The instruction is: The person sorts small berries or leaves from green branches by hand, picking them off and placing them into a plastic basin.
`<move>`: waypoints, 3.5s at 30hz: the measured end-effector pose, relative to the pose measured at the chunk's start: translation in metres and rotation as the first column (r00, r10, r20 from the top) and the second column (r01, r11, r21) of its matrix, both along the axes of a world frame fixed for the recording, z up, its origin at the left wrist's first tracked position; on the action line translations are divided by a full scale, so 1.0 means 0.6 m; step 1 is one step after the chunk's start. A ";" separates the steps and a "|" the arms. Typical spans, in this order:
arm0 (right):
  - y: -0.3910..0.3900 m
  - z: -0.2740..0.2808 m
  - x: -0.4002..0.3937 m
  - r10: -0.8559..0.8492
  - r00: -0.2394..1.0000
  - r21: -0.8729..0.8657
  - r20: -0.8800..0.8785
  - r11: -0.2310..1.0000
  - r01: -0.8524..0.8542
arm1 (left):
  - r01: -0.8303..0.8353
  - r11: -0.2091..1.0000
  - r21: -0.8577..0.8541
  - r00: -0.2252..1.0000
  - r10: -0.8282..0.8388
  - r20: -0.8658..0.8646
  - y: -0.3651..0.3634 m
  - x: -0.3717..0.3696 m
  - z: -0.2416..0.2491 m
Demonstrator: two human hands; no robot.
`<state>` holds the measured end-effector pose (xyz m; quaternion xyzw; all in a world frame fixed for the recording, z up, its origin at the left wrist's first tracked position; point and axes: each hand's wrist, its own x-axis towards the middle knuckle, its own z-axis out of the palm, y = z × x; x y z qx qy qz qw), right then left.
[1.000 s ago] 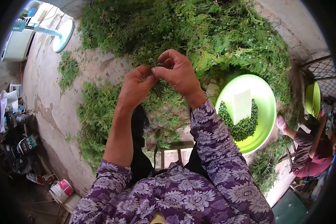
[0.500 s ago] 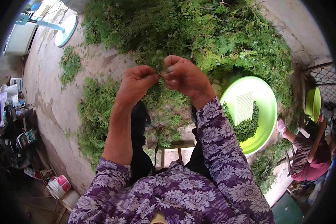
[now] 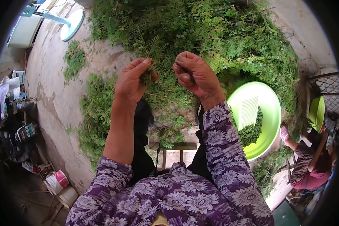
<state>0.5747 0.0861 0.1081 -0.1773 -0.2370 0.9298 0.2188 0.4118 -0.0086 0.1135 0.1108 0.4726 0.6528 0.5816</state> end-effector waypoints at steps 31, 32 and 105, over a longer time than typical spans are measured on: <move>-0.026 -0.005 -0.005 0.269 0.957 -0.003 -0.108 0.963 -0.271 | -0.155 0.988 0.014 0.469 0.086 -0.879 0.005 0.023 -0.014; -0.031 0.000 -0.006 0.178 0.977 0.005 -0.119 0.984 -0.179 | -0.147 0.989 -0.011 0.511 0.066 -0.857 0.003 0.021 -0.016; -0.016 -0.005 -0.021 -0.087 0.929 0.487 0.359 0.867 -0.107 | 0.157 0.987 0.030 0.973 -0.149 -0.175 -0.001 0.014 -0.006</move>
